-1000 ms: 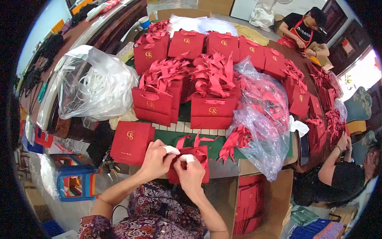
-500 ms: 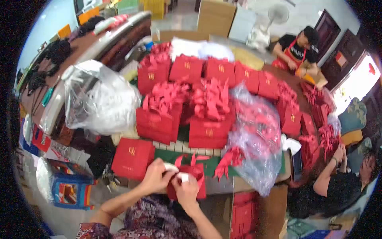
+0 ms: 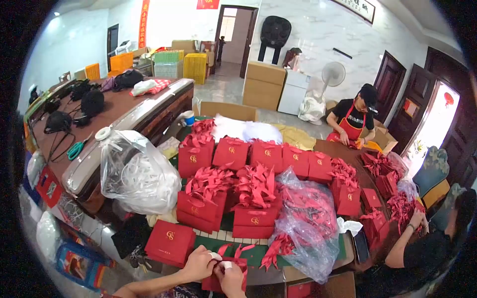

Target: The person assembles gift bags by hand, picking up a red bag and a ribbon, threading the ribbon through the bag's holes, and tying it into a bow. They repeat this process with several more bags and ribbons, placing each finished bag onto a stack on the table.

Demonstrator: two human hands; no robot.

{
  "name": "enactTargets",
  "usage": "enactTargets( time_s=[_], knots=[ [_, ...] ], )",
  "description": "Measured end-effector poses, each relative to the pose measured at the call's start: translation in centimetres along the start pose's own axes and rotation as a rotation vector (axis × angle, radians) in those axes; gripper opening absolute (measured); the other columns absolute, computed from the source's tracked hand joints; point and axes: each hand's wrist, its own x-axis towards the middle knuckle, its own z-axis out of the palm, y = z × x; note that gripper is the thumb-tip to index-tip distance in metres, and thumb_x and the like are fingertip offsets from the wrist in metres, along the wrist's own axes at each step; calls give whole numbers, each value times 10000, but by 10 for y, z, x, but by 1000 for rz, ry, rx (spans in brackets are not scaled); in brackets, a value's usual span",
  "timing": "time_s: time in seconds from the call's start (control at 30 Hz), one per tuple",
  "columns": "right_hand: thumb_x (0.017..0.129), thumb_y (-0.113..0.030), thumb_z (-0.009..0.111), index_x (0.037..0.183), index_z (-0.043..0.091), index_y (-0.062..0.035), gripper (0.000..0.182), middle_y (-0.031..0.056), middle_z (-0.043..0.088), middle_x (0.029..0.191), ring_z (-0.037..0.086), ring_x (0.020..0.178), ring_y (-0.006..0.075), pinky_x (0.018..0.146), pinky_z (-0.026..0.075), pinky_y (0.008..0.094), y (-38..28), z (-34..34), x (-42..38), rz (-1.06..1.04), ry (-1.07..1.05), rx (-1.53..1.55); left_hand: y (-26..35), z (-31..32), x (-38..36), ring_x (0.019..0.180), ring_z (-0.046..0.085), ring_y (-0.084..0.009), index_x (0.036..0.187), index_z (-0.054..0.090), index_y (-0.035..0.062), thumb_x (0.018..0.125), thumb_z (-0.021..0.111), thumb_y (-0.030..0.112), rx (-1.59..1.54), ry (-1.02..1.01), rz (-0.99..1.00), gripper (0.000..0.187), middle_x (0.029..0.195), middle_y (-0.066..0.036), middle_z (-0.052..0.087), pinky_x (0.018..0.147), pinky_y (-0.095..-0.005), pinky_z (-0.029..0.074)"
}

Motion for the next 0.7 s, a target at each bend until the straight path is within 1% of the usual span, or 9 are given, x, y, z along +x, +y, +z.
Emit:
enactTargets(
  time_s=[0.07,0.1,0.2,0.27,0.4,0.47,0.57,0.67,0.7],
  knots=[
    [799,-156,765,865,667,-60,153,140,722,849,702,778,271,722,536,379,-19,-12,5,141,-19,-19,0,-2,1,835,591,-317,963,741,105,780,668,93,23,-9,6,197,855,-114,693,769,-406,507],
    [794,-122,743,868,650,-42,143,148,695,811,682,747,273,697,526,356,-18,-15,8,265,-43,170,0,-2,0,833,588,-316,963,739,106,781,664,90,33,-11,25,198,844,-112,688,770,-403,505],
    [794,-124,741,862,640,-35,151,155,679,802,678,737,272,687,526,347,0,-9,10,233,-15,391,7,-2,-1,827,584,-312,967,736,111,787,654,90,121,-43,46,199,821,-104,672,776,-394,503],
    [797,-121,743,870,643,-47,144,158,672,798,673,732,299,675,527,361,-6,-7,7,198,25,363,11,-3,-1,829,584,-310,958,737,112,786,658,97,158,-18,74,190,814,-94,666,764,-393,501],
    [816,-123,734,880,650,-84,113,156,681,840,673,751,332,669,529,390,-6,1,-6,-13,76,-21,4,-1,-4,836,590,-322,917,738,133,774,667,103,63,-5,1,163,847,-108,679,746,-415,497],
    [838,-270,730,911,661,-89,208,132,694,805,690,761,320,687,531,403,10,6,-7,184,-154,144,-5,0,-5,832,592,-332,905,735,140,761,678,108,40,-29,-17,158,848,-118,682,746,-429,497],
    [825,-267,743,921,682,-76,222,126,709,803,714,755,250,682,545,342,12,-3,3,365,-298,124,1,-2,-8,806,584,-335,899,735,111,735,681,69,103,-51,38,177,798,-112,666,733,-426,497],
    [828,-285,733,933,692,-100,217,129,711,808,720,775,255,694,548,344,18,-1,0,417,-274,263,2,-2,-8,784,571,-334,886,733,80,730,654,33,157,-77,107,181,763,-122,650,716,-421,488],
    [834,-298,733,947,686,-97,236,127,711,807,719,770,258,696,548,346,11,-2,-1,439,-288,162,0,-2,-8,787,571,-341,878,729,97,721,666,37,109,-40,89,179,762,-115,647,715,-436,483]
  ],
)
